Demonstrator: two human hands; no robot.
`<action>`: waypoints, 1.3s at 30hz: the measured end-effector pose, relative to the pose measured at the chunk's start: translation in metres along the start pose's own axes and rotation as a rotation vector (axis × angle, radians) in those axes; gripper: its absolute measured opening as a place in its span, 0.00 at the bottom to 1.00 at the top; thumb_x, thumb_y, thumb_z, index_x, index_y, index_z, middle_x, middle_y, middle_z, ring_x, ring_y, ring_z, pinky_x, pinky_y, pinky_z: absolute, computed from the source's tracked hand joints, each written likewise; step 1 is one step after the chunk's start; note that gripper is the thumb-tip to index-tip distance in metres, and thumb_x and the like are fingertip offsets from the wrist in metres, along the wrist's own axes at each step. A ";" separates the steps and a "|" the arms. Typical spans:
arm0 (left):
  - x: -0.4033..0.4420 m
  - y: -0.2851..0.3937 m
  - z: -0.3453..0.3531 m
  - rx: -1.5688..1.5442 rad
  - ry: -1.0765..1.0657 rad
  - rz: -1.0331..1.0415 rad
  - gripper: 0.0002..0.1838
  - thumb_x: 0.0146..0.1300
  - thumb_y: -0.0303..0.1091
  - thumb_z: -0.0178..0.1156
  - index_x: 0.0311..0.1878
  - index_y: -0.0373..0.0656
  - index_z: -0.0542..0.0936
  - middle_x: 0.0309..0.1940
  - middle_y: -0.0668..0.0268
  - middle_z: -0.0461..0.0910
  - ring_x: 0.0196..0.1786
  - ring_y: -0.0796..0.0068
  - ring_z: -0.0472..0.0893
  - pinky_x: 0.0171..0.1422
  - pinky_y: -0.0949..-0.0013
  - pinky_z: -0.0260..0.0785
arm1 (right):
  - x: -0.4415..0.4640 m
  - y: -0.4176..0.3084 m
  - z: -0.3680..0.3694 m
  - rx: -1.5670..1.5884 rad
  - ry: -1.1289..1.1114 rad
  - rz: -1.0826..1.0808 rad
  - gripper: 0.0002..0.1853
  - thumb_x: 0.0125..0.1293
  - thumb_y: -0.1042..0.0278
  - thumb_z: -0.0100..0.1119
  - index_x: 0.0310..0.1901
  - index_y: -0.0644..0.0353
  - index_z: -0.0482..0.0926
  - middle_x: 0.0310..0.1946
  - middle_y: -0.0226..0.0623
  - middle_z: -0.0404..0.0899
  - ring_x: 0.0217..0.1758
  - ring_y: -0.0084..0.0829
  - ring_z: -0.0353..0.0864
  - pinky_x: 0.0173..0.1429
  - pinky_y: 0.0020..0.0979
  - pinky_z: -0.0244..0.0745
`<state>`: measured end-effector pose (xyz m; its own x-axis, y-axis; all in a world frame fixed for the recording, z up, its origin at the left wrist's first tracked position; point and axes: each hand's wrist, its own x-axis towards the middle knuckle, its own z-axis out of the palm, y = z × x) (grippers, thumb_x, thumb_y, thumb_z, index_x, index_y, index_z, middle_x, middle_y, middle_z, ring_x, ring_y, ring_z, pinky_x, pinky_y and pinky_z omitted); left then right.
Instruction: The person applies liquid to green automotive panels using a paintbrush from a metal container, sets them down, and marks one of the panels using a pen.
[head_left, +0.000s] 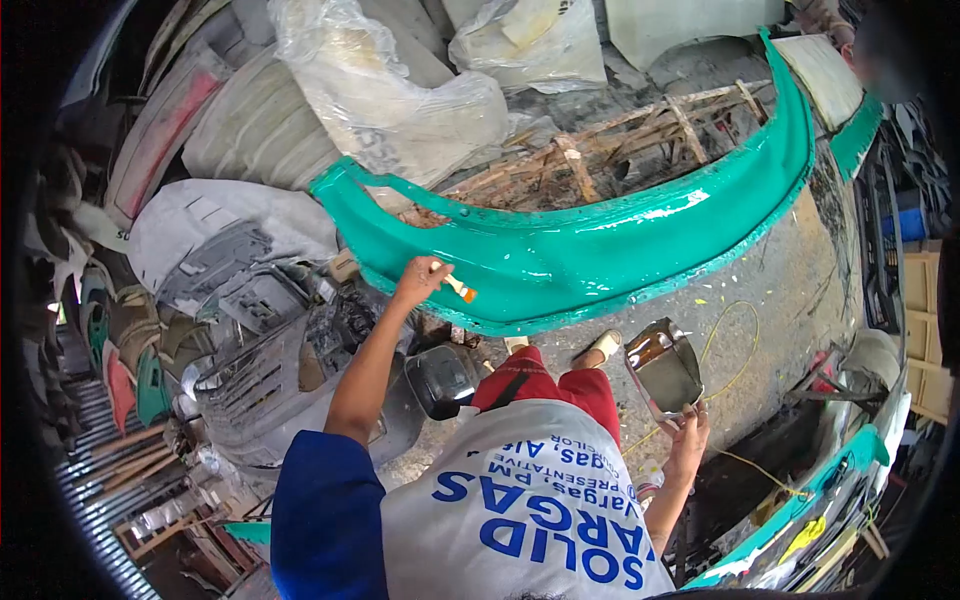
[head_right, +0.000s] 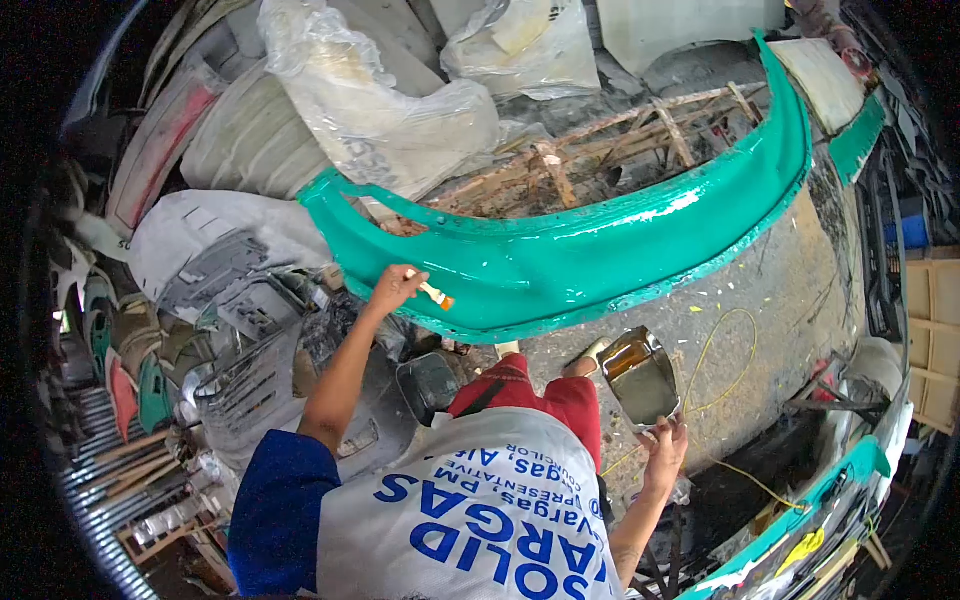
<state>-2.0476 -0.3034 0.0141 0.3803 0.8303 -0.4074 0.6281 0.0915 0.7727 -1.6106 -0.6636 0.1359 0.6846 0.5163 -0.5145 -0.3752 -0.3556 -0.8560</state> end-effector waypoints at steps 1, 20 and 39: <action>-0.005 -0.008 -0.010 0.043 0.115 -0.002 0.18 0.66 0.43 0.62 0.33 0.34 0.83 0.20 0.59 0.81 0.21 0.74 0.80 0.28 0.68 0.72 | 0.001 -0.002 0.006 -0.008 -0.007 -0.006 0.36 0.65 0.59 0.60 0.69 0.70 0.60 0.47 0.38 0.74 0.41 0.26 0.77 0.45 0.36 0.84; -0.016 0.004 0.015 0.169 0.360 0.163 0.15 0.66 0.39 0.62 0.32 0.33 0.81 0.21 0.51 0.80 0.24 0.52 0.79 0.30 0.55 0.67 | 0.005 -0.013 0.056 -0.144 -0.148 0.004 0.42 0.63 0.59 0.60 0.71 0.74 0.52 0.54 0.48 0.74 0.53 0.35 0.80 0.45 0.35 0.85; -0.057 0.033 0.056 0.753 -0.302 0.760 0.21 0.55 0.26 0.61 0.55 0.41 0.79 0.52 0.63 0.73 0.58 0.60 0.73 0.61 0.58 0.69 | -0.004 -0.001 0.053 -0.139 -0.167 0.069 0.43 0.61 0.60 0.65 0.70 0.76 0.55 0.52 0.45 0.72 0.53 0.33 0.78 0.49 0.39 0.85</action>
<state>-2.0106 -0.3781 0.0360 0.9266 0.3512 -0.1343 0.3742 -0.8267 0.4202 -1.6458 -0.6242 0.1366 0.5429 0.6044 -0.5830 -0.3200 -0.4929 -0.8091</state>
